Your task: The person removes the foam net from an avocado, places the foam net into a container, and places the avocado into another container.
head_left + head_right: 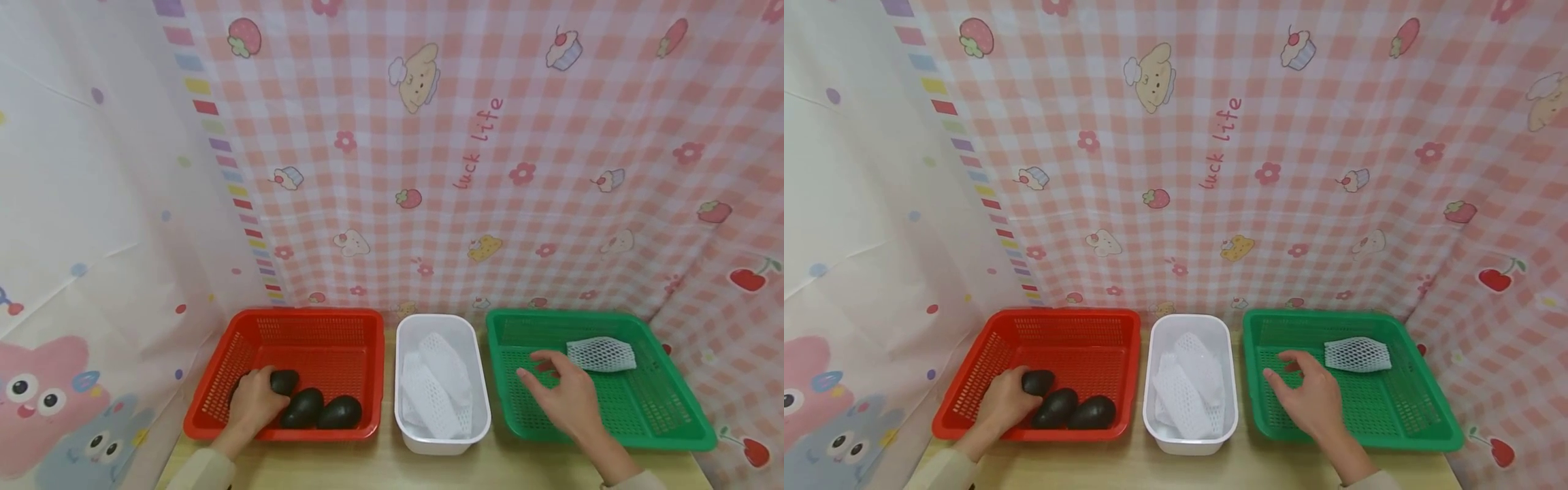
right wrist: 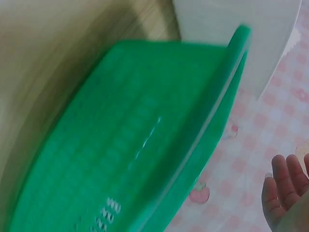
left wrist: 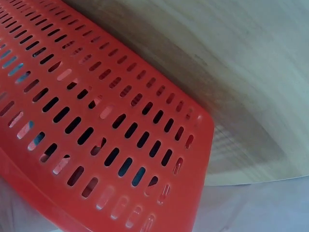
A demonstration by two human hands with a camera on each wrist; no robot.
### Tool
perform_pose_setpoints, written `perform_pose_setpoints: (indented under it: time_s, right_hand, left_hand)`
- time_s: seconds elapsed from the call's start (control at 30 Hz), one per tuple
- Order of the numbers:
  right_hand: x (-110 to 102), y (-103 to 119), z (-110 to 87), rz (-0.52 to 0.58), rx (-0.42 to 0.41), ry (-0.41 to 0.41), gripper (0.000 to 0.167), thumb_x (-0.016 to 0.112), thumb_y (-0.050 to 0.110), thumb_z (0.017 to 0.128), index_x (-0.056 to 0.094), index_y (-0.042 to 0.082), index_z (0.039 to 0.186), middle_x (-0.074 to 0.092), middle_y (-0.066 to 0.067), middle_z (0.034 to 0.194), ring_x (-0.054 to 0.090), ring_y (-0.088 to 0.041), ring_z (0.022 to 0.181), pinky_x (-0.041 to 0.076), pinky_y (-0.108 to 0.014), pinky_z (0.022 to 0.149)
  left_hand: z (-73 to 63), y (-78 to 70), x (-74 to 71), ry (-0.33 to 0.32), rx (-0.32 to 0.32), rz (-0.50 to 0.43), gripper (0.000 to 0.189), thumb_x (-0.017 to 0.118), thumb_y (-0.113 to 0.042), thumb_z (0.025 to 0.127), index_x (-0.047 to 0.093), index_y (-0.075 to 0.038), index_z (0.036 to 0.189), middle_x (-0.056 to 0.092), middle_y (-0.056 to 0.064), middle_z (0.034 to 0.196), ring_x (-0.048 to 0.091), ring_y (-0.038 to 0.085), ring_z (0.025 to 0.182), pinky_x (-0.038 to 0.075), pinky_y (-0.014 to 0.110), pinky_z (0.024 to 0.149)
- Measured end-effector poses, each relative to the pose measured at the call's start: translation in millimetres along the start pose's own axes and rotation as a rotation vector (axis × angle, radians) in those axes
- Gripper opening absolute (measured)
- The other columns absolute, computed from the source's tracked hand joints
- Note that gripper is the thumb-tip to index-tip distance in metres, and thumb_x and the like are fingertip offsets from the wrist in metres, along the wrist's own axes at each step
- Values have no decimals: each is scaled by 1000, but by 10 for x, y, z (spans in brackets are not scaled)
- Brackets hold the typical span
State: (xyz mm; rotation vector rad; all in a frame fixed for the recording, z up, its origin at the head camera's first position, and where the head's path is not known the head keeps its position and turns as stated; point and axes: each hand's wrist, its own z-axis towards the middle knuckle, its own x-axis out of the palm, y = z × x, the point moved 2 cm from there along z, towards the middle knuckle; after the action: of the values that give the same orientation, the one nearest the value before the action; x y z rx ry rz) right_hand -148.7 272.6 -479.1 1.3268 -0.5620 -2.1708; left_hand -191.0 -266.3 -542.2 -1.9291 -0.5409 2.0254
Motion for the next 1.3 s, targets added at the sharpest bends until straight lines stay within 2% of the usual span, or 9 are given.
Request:
perform_pose_setpoints:
  time_s: [0.17,0.33,0.47,0.63,0.87,1.03,1.3]
  right_hand:
    - [-140,-134,95,-45,13,55,36,81,26,92,71,4,119,74,-12,102,68,-35,94,53,-47,74]
    - [-252,-298,157,-87,33,109,41,78,31,95,68,3,124,73,-19,109,69,-41,96,55,-54,74]
    - [-330,-442,217,-159,53,160,48,76,38,96,67,3,127,72,-21,111,69,-42,97,54,-53,69]
    - [-441,-632,325,-223,79,244,58,71,46,98,63,1,133,69,-25,119,67,-42,99,53,-51,65]
    - [-542,-867,503,-279,54,303,59,72,46,97,63,1,134,65,-29,127,67,-43,98,53,-53,65]
    - [-592,-1011,641,-325,61,379,65,74,47,95,61,-2,136,60,-32,134,65,-48,102,53,-56,68]
    - [-608,-1263,828,-406,-14,459,65,76,39,93,60,-9,134,59,-37,130,59,-56,110,50,-66,82]
  left_hand:
    - [38,21,14,21,-5,29,70,88,-18,68,64,13,126,69,31,107,64,51,98,54,61,79]
    - [59,36,59,17,17,41,68,87,-15,68,63,16,124,69,33,106,64,53,98,54,61,81]
    - [70,26,73,24,13,39,67,87,-13,69,62,17,124,69,34,107,64,54,100,54,62,83]
    - [69,-1,72,62,-5,30,67,86,-11,73,61,16,128,68,34,114,63,54,106,54,63,84]
    - [64,-1,81,79,-4,37,65,86,-9,74,61,15,129,68,33,116,63,53,108,54,62,84]
    - [69,-16,73,88,6,42,63,86,-7,76,61,15,129,69,33,114,64,51,107,55,61,85]
    - [79,-54,66,103,0,48,63,87,-7,77,61,15,130,69,31,114,64,50,107,54,60,87]
